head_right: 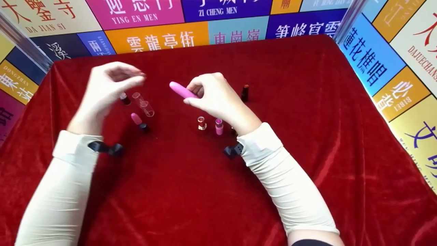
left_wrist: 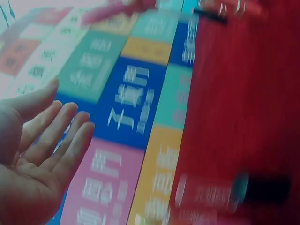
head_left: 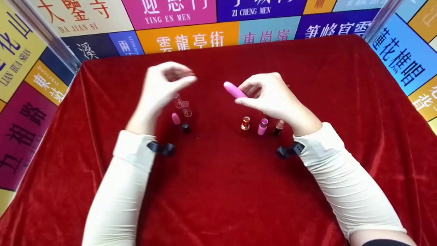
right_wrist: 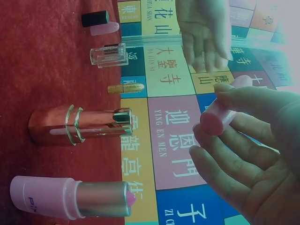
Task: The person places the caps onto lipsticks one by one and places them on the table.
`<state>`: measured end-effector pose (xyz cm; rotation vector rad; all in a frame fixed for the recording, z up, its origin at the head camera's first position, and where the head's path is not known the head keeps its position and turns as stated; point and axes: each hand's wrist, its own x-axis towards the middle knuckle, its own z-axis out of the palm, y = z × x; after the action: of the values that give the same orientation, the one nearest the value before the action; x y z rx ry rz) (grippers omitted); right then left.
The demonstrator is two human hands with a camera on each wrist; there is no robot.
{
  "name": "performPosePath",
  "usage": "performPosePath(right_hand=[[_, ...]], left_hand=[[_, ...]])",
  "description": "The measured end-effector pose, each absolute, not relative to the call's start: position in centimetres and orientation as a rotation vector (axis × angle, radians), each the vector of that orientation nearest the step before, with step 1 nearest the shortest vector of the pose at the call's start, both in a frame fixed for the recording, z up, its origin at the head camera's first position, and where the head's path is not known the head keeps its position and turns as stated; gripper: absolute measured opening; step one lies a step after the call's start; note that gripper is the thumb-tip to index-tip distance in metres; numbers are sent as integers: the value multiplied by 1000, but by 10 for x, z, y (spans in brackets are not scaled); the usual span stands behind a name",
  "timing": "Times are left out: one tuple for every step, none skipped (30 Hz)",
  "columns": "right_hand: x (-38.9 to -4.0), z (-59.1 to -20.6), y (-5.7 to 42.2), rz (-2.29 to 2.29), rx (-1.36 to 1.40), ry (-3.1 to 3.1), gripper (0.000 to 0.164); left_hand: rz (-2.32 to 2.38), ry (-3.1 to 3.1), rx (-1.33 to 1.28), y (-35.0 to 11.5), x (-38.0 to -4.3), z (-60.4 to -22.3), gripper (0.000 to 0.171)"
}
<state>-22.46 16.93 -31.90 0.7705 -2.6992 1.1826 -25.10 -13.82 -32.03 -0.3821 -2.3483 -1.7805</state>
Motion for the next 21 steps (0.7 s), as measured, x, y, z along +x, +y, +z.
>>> performPosePath(right_hand=[[-225, -318, 170, 1187, 768, -2698, 25], [-225, -318, 170, 1192, 765, -2696, 26], [-225, -317, 171, 1200, 763, -2693, 25], [-225, -317, 172, 1205, 759, -2691, 25], [-225, -316, 172, 1211, 756, -2690, 25], [-225, -316, 173, 1216, 754, -2688, 25], [-225, -316, 173, 1217, 754, -2688, 25], [-225, -316, 174, 1215, 752, -2689, 25], [-225, -316, 174, 1215, 749, -2689, 25], [-225, -316, 174, 1212, 746, -2689, 25], [-225, -316, 175, 1209, 746, -2688, 25], [-226, -316, 175, 1208, 744, -2687, 25], [-226, -316, 175, 1207, 743, -2686, 25], [-226, -316, 175, 1208, 743, -2686, 25], [-226, -316, 175, 1209, 745, -2686, 25], [-226, -316, 175, 1210, 746, -2687, 25], [-226, -316, 175, 1210, 747, -2689, 25], [-226, -316, 175, 1211, 748, -2689, 25], [-226, -316, 175, 1208, 747, -2689, 25], [-226, -316, 175, 1205, 745, -2690, 25], [-227, -315, 176, 1203, 742, -2691, 25]], left_hand=[[-1770, -2336, -353, -147, -254, -322, 24], [-1756, -2325, -324, -156, -257, -325, 24], [-1728, -2326, -287, -165, -260, -329, 25], [-1693, -2335, -246, -173, -264, -333, 26], [-1656, -2351, -199, -181, -266, -338, 27], [-1623, -2373, -151, -188, -269, -343, 29], [-1594, -2396, -105, -195, -272, -349, 31], [-1571, -2424, -52, -200, -274, -355, 32], [-1555, -2456, -6, -205, -276, -360, 34], [-1547, -2487, 29, -209, -278, -366, 36], [-1541, -2514, 56, -212, -279, -371, 38], [-1535, -2541, 73, -215, -280, -376, 40], [-1525, -2565, 84, -217, -281, -380, 41], [-1520, -2586, 95, -219, -281, -385, 42], [-1516, -2604, 101, -221, -282, -388, 43], [-1506, -2621, 110, -222, -282, -392, 43], [-1491, -2636, 117, -223, -282, -395, 43], [-1479, -2649, 120, -223, -283, -398, 41], [-1465, -2660, 122, -223, -283, -401, 39], [-1449, -2670, 123, -223, -284, -403, 37], [-1427, -2682, 118, -223, -285, -404, 35]])
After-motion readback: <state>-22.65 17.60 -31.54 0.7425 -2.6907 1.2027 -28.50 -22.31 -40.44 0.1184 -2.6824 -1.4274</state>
